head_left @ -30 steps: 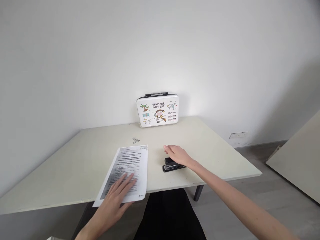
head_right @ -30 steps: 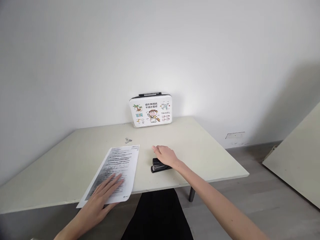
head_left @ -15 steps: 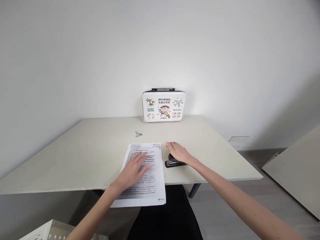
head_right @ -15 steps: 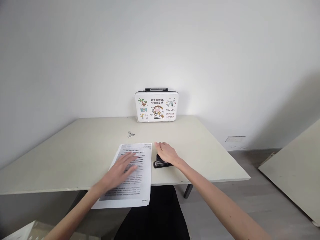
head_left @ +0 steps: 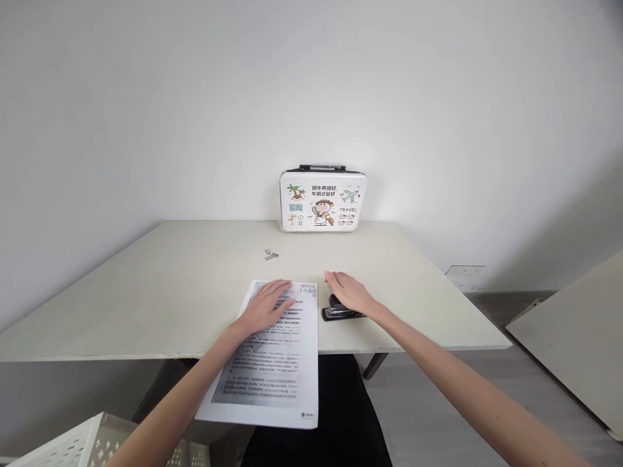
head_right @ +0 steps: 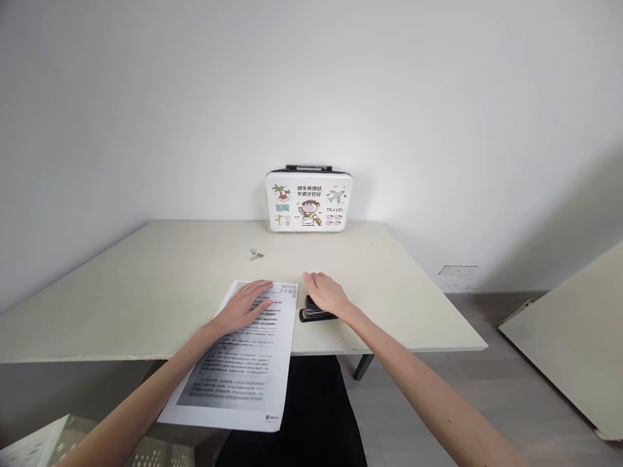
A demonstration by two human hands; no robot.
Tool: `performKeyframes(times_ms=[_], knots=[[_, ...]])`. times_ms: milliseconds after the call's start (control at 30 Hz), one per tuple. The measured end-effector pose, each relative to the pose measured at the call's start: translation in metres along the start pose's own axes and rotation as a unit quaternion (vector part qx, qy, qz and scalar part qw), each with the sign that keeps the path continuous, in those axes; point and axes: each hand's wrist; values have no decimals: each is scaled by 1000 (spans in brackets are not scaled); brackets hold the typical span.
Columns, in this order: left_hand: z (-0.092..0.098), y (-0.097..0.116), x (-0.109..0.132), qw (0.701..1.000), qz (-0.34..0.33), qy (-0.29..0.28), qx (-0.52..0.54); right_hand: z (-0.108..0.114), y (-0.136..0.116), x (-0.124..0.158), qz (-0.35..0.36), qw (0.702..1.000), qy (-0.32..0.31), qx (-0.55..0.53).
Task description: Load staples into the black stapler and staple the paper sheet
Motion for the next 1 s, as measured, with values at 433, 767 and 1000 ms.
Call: performKeyframes(times_ms=[433,767,1000], knots=[[-24,8,-35,994,65,85,15,2,0,-2,-4,1000,1,13],[-21,22,-27,992,85,54,76,0,1,-1,-3,1000,7,9],[-28,48,-19,991,89,64,82,-1,0,-1,-6,1000,12,20]])
Point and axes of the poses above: each hand's wrist, its own x-axis away from the middle knuckle, its own z-axis out of the back of the hand, y = z × x, and after that the axes turned 2 degrees about y, right-handed
